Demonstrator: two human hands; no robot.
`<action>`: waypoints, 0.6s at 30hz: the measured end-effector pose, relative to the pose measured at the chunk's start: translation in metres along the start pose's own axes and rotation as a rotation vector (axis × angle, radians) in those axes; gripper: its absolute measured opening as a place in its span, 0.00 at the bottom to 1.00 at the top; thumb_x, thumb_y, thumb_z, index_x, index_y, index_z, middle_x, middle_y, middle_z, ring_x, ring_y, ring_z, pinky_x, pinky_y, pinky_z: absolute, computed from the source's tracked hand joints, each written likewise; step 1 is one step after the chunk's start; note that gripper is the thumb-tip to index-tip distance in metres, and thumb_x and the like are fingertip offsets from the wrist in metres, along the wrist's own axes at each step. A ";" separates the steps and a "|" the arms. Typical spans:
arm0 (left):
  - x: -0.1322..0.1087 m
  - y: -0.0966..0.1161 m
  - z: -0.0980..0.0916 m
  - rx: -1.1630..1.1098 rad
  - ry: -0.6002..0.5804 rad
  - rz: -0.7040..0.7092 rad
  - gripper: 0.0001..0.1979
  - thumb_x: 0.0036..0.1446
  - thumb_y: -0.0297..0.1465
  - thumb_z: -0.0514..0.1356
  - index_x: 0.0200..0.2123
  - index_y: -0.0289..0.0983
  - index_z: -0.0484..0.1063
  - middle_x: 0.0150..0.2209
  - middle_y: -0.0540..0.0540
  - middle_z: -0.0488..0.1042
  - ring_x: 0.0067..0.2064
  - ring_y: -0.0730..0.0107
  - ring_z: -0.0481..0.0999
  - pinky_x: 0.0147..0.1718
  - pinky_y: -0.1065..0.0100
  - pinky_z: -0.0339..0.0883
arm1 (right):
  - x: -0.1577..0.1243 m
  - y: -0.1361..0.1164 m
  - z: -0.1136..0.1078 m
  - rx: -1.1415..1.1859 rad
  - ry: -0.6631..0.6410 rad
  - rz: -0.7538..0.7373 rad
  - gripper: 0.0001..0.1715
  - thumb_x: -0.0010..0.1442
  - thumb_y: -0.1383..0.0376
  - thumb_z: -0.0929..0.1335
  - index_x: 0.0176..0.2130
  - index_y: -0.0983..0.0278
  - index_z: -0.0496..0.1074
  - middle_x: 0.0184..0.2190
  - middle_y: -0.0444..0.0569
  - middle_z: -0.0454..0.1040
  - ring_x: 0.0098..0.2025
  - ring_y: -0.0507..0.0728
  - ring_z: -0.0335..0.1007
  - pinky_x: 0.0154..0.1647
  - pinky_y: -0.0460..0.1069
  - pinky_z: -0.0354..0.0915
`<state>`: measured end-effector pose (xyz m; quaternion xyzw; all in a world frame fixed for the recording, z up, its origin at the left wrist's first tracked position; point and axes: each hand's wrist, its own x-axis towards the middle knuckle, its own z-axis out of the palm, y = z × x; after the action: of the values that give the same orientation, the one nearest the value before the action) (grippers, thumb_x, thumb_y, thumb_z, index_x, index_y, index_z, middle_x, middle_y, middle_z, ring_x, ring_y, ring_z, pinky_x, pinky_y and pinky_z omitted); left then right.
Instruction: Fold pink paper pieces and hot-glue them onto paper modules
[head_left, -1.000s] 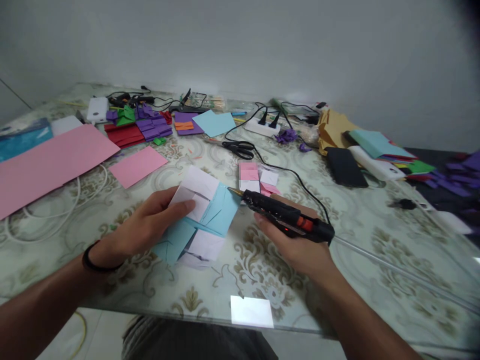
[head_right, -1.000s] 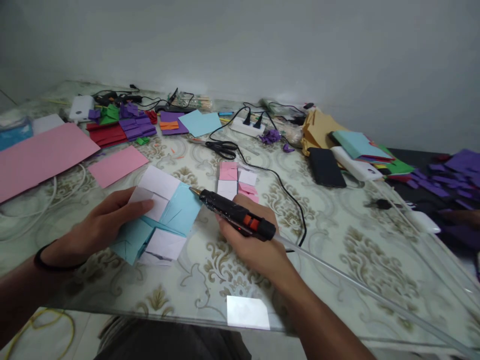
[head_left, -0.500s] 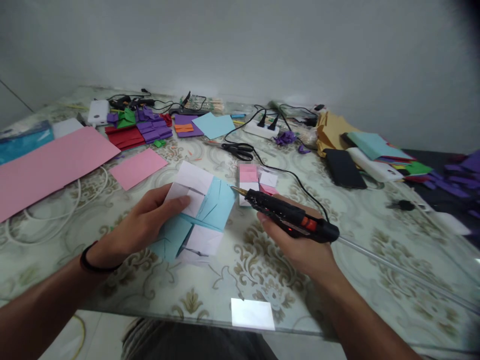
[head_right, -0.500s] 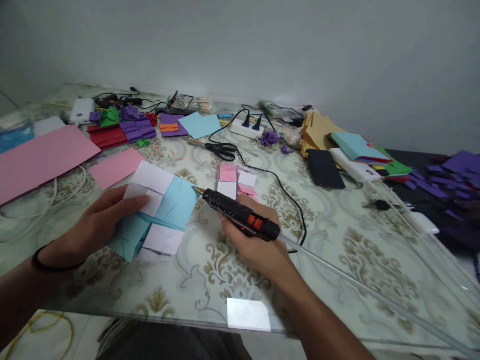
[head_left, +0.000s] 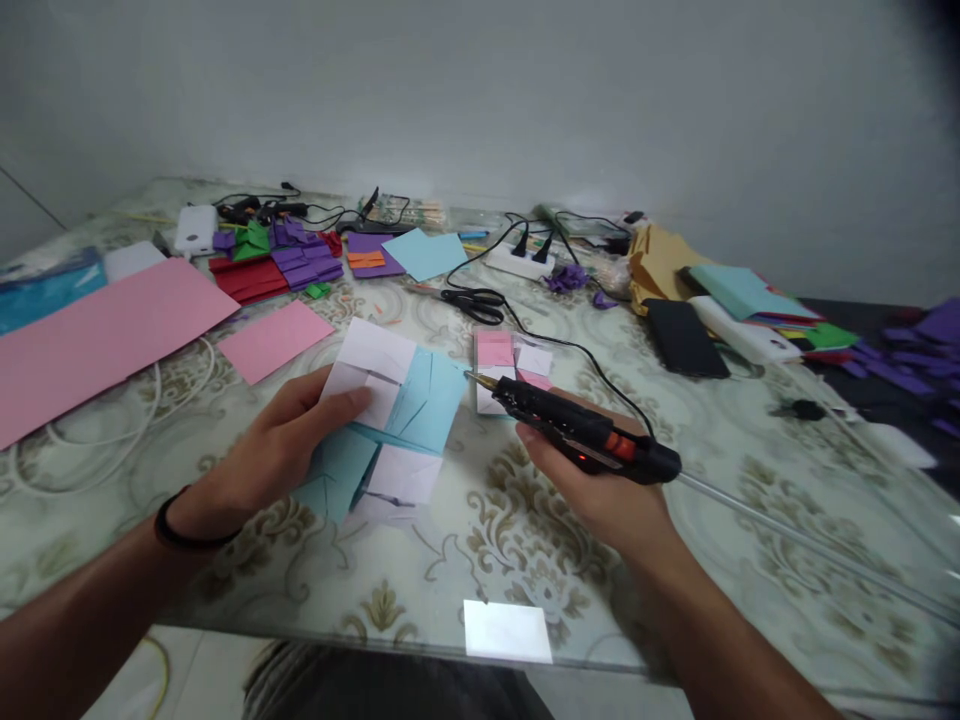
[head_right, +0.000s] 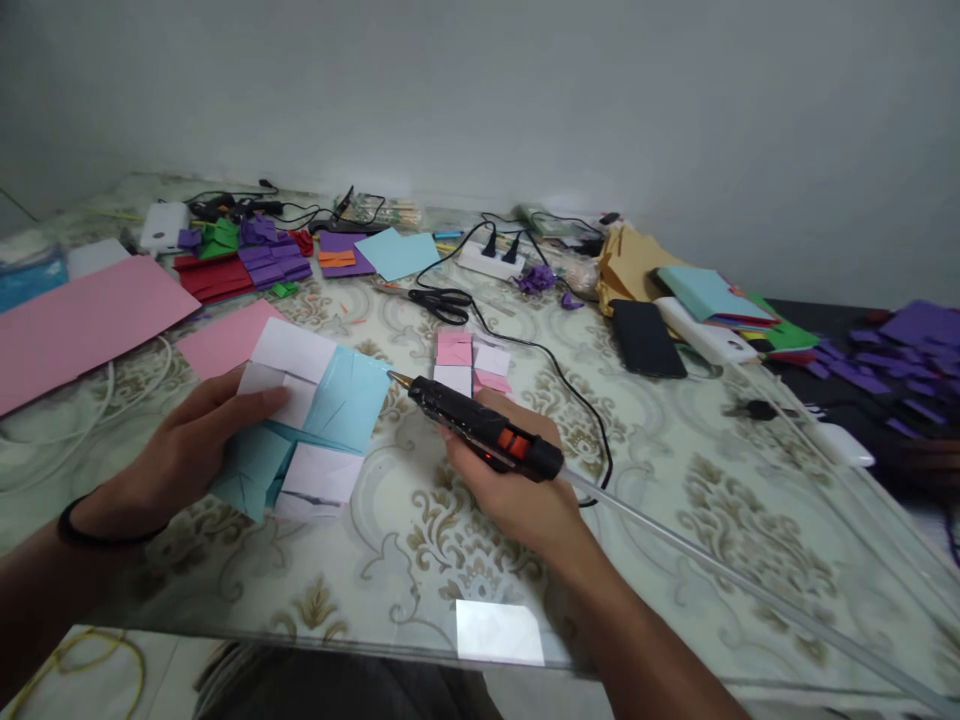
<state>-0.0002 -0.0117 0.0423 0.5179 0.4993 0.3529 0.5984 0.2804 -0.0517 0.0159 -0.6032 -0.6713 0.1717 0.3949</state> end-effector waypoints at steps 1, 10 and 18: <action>0.000 0.000 0.000 -0.003 0.004 0.005 0.16 0.57 0.45 0.70 0.36 0.37 0.79 0.30 0.49 0.77 0.29 0.68 0.75 0.23 0.74 0.69 | 0.000 0.000 0.000 -0.004 0.001 -0.006 0.12 0.62 0.59 0.70 0.27 0.58 0.70 0.22 0.42 0.71 0.25 0.56 0.68 0.29 0.50 0.64; -0.001 -0.003 -0.002 -0.043 0.023 -0.034 0.16 0.56 0.45 0.70 0.37 0.39 0.80 0.30 0.49 0.76 0.27 0.69 0.74 0.21 0.73 0.71 | 0.000 0.003 0.000 -0.019 0.004 -0.033 0.14 0.61 0.59 0.71 0.26 0.58 0.68 0.21 0.42 0.69 0.23 0.56 0.66 0.27 0.51 0.62; -0.001 -0.001 0.000 -0.041 0.028 -0.035 0.17 0.55 0.46 0.70 0.38 0.38 0.79 0.28 0.50 0.76 0.26 0.69 0.73 0.19 0.74 0.69 | 0.000 0.003 -0.002 0.055 -0.045 -0.047 0.16 0.60 0.60 0.70 0.25 0.57 0.63 0.23 0.44 0.70 0.27 0.58 0.68 0.30 0.53 0.65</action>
<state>-0.0010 -0.0126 0.0413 0.4916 0.5092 0.3598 0.6080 0.2836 -0.0512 0.0154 -0.5720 -0.6892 0.1943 0.4000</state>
